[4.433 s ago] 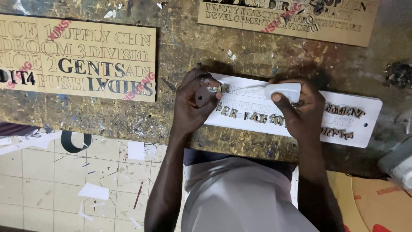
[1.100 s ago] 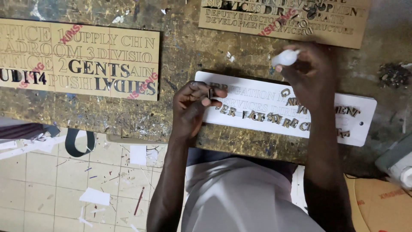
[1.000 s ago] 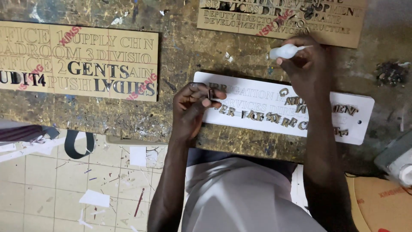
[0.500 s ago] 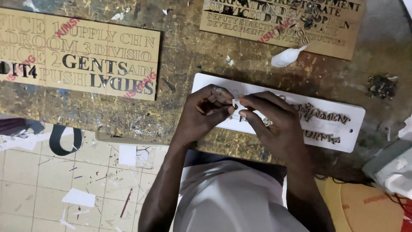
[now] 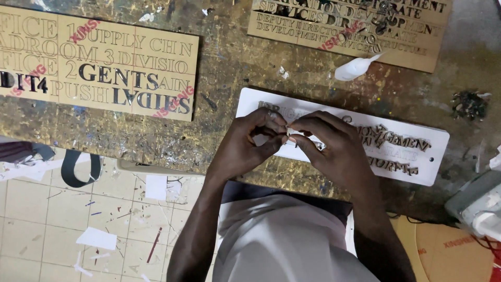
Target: Gluing individual plastic or metal letters onto a white sign board to assemble an informational sign.
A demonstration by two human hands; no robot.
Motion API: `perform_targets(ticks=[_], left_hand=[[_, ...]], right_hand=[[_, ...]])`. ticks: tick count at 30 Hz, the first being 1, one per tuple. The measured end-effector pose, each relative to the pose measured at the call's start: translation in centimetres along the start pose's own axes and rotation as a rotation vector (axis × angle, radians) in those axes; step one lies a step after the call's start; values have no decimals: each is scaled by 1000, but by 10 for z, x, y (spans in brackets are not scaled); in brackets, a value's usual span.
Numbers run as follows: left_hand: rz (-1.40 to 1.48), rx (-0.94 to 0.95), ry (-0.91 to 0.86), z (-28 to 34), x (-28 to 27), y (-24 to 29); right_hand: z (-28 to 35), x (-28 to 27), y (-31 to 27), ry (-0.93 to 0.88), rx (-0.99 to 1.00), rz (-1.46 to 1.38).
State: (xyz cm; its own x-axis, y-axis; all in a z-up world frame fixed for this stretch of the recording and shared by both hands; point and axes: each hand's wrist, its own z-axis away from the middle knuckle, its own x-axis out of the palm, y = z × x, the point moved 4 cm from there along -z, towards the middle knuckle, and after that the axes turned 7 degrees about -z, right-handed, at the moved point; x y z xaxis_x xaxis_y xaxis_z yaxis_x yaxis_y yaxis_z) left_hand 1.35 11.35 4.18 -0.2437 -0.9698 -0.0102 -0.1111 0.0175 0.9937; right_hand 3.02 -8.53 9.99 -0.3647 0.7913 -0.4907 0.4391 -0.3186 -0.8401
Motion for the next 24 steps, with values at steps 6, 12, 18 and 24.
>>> perform_targets(ticks=[6, 12, 18, 24], left_hand=[[-15, -2, -9, -2, -1, 2], [-538, 128, 157, -8, -24, 6], [-791, 212, 118, 3, -26, -9], [-747, 260, 132, 2, -28, -17]], right_hand=[[2, 3, 14, 44, 24, -101], [5, 2, 60, 85, 136, -184], [-11, 17, 57, 32, 171, -138], [-15, 23, 65, 39, 150, -110]])
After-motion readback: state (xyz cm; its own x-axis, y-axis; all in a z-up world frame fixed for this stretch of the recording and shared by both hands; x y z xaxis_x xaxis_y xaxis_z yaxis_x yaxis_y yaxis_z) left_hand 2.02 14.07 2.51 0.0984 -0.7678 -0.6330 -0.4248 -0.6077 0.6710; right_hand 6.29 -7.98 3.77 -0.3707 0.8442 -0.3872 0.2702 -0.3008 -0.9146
